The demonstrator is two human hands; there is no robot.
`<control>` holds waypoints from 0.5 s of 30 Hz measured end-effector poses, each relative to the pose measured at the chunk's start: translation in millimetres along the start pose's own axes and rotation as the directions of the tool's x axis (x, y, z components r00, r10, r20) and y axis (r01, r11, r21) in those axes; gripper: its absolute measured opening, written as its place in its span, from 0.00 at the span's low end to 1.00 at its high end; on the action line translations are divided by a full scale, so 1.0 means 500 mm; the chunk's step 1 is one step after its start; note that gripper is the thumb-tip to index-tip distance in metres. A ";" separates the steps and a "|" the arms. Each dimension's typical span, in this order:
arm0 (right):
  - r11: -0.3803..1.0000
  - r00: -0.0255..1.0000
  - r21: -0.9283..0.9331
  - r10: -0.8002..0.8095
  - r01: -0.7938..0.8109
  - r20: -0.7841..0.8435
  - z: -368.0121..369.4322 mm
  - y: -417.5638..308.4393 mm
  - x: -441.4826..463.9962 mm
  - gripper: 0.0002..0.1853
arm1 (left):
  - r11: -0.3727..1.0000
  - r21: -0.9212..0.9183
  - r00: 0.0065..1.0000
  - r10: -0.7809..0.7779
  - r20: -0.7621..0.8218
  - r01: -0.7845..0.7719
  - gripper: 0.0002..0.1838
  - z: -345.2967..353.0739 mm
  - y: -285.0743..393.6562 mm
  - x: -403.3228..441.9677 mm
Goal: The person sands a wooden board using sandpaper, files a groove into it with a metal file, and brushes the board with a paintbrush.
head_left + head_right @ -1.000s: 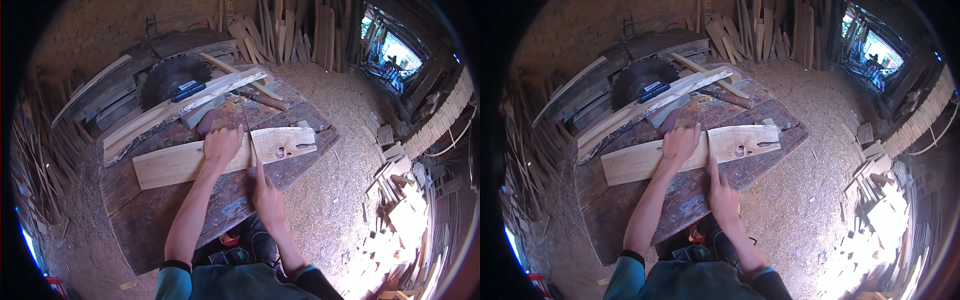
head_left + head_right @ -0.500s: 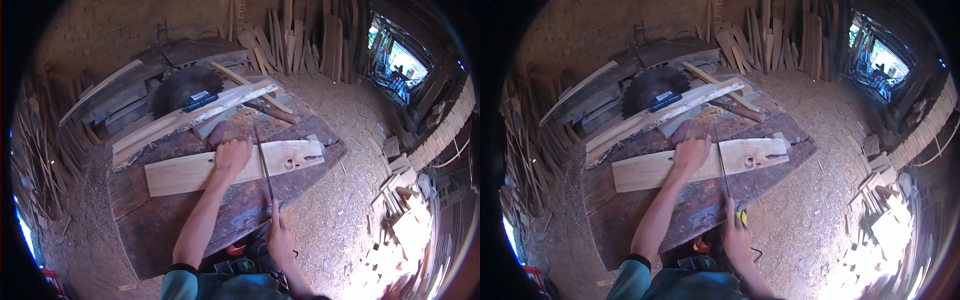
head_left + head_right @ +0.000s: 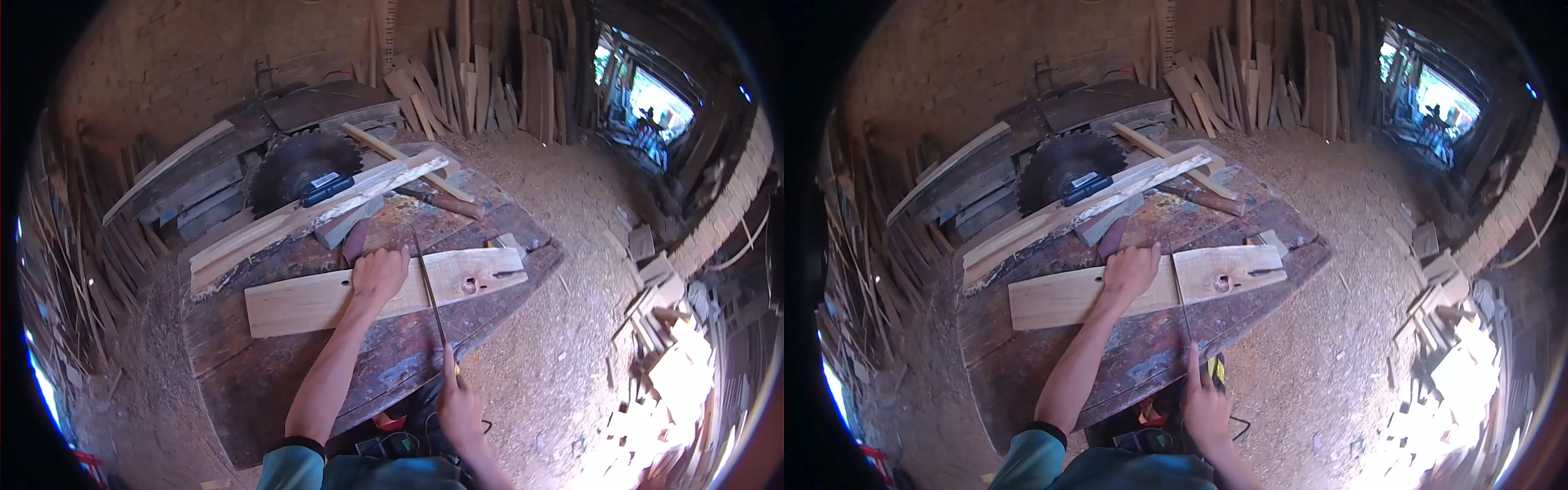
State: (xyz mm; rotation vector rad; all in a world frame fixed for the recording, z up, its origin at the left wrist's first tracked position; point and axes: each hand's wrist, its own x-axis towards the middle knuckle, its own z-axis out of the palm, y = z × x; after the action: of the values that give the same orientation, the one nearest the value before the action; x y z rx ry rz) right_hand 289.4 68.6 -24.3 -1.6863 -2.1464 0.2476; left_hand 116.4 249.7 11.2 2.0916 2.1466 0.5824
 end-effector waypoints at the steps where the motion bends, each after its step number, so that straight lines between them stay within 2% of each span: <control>1: 1.000 0.999 0.011 -0.023 0.023 -0.036 -0.004 -0.008 0.041 0.39 | 1.000 0.015 1.000 0.007 -0.010 -0.007 0.29 0.001 0.000 -0.003; 3: 0.996 0.987 -0.005 -0.086 0.086 -0.135 0.022 -0.009 0.122 0.39 | 1.000 0.025 1.000 -0.004 -0.019 0.004 0.29 0.002 0.005 -0.007; 6: 0.997 0.991 -0.063 -0.060 0.053 -0.117 0.026 -0.024 0.142 0.39 | 1.000 0.022 1.000 -0.010 0.000 0.010 0.29 0.004 0.003 -0.005; 11: 1.000 0.996 -0.019 -0.013 0.012 -0.085 0.017 -0.024 0.034 0.41 | 0.999 0.043 1.000 0.015 0.024 -0.016 0.29 0.009 0.006 -0.011; 14: 1.000 1.000 0.001 0.027 -0.026 -0.011 -0.006 -0.019 -0.031 0.41 | 0.999 0.046 1.000 0.009 0.030 -0.011 0.28 0.003 0.011 -0.018; 15: 0.993 0.993 0.067 0.090 -0.095 0.076 -0.024 -0.024 -0.047 0.40 | 0.999 0.046 0.999 0.003 0.044 -0.005 0.28 0.003 0.010 -0.018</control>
State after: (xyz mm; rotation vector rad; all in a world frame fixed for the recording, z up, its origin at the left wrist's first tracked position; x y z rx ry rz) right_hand 288.2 41.3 -13.5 -1.7637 -2.0868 0.4127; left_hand 122.1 241.3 9.5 2.1124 2.1528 0.4872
